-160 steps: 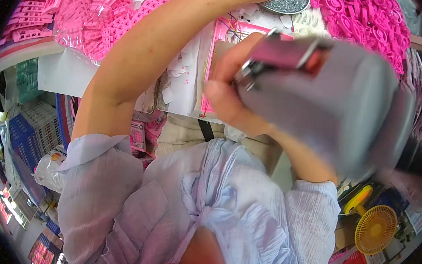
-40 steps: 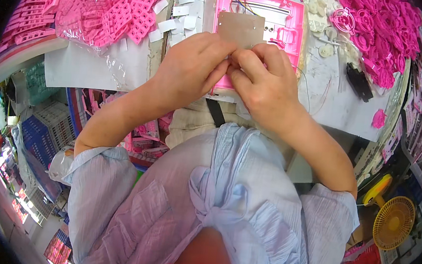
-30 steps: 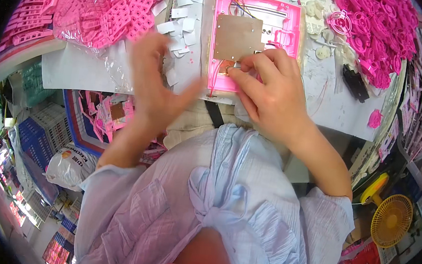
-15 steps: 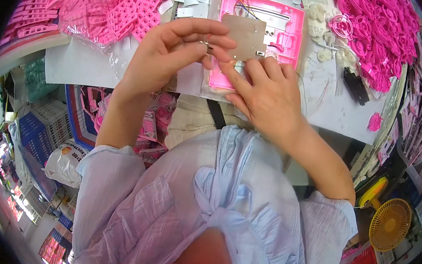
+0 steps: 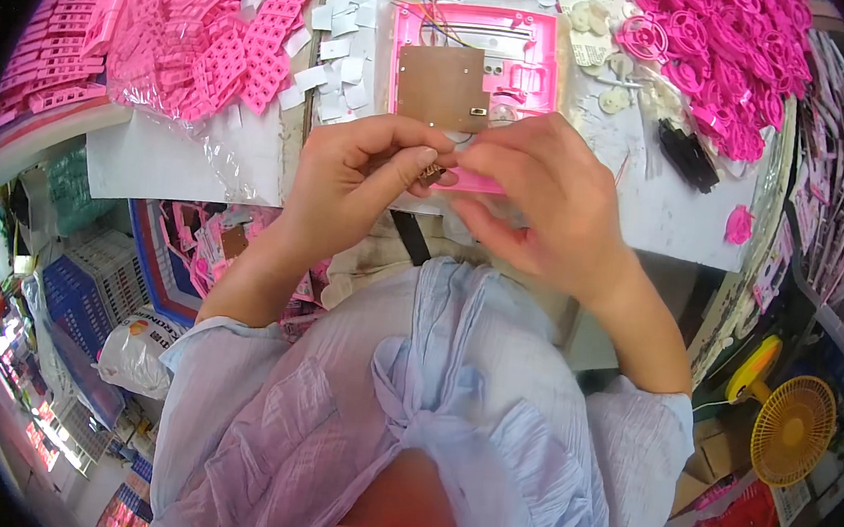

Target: Assembling a pink plastic toy piggy bank by installing internal electronic components and screwing the backplate into place.

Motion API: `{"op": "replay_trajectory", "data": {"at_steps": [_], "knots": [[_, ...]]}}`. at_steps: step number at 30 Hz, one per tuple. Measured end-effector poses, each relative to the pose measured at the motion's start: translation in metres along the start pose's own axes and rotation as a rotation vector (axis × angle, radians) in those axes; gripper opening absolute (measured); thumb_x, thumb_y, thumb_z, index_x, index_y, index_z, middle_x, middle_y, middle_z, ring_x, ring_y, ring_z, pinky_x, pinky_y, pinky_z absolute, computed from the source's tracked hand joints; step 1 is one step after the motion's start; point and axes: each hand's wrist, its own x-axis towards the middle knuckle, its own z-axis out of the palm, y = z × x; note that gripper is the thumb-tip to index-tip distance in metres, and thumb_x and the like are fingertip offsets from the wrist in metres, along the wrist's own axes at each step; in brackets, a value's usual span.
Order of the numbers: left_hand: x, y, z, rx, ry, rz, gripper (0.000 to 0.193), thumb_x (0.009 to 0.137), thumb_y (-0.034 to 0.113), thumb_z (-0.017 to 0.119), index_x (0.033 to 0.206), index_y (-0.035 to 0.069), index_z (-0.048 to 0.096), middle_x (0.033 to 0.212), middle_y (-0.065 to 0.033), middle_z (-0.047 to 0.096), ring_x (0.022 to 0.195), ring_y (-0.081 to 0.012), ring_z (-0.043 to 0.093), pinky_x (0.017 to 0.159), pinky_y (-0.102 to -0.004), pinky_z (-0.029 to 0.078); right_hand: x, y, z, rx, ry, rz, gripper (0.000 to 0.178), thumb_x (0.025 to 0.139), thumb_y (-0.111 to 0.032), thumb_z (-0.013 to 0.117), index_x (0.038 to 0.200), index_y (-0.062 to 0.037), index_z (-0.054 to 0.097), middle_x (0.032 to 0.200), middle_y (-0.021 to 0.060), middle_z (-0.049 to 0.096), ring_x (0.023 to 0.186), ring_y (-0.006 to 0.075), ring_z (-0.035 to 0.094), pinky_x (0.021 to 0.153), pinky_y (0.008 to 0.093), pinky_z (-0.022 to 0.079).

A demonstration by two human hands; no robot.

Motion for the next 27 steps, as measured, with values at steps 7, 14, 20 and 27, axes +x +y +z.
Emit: {"op": "replay_trajectory", "data": {"at_steps": [7, 14, 20, 27], "knots": [[-0.006, -0.008, 0.033, -0.525, 0.145, -0.037, 0.034, 0.100, 0.004, 0.058, 0.133, -0.002, 0.051, 0.108, -0.0147, 0.071, 0.094, -0.0172, 0.071, 0.079, -0.0282, 0.058, -0.006, -0.003, 0.011, -0.181, 0.053, 0.067, 0.034, 0.071, -0.008, 0.087, 0.102, -0.0047, 0.072, 0.101, 0.0115, 0.065, 0.089, 0.0299, 0.063, 0.075, 0.0373, 0.052], [-0.011, -0.038, 0.061, -0.693, 0.401, 0.241, 0.039, 0.099, 0.001, 0.058, 0.136, 0.002, 0.044, 0.117, -0.0149, 0.068, 0.104, -0.0181, 0.068, 0.084, -0.0306, 0.057, -0.008, -0.030, 0.023, -0.142, 0.018, 0.155, 0.023, 0.079, 0.004, 0.079, 0.101, 0.0020, 0.071, 0.097, 0.0123, 0.062, 0.085, 0.0241, 0.060, 0.072, 0.0309, 0.047], [-0.041, -0.001, 0.001, 0.197, 0.192, 0.045, 0.036, 0.095, 0.004, 0.064, 0.131, 0.000, 0.056, 0.099, -0.0098, 0.069, 0.081, -0.0124, 0.067, 0.069, -0.0275, 0.056, -0.027, 0.004, -0.016, 0.384, -0.058, 0.672, 0.008, 0.096, -0.003, 0.064, 0.102, 0.0014, 0.066, 0.098, 0.0035, 0.065, 0.079, 0.0093, 0.059, 0.065, 0.0246, 0.048], [-0.004, 0.002, 0.002, 0.504, 0.159, 0.340, 0.022, 0.087, 0.008, 0.071, 0.108, 0.003, 0.067, 0.093, -0.0124, 0.069, 0.078, -0.0282, 0.067, 0.070, -0.0377, 0.055, 0.008, 0.004, -0.031, -0.465, -0.456, 0.273, 0.011, 0.090, -0.015, 0.069, 0.094, -0.0064, 0.063, 0.079, 0.0112, 0.064, 0.074, 0.0308, 0.061, 0.065, 0.0397, 0.051]]}}
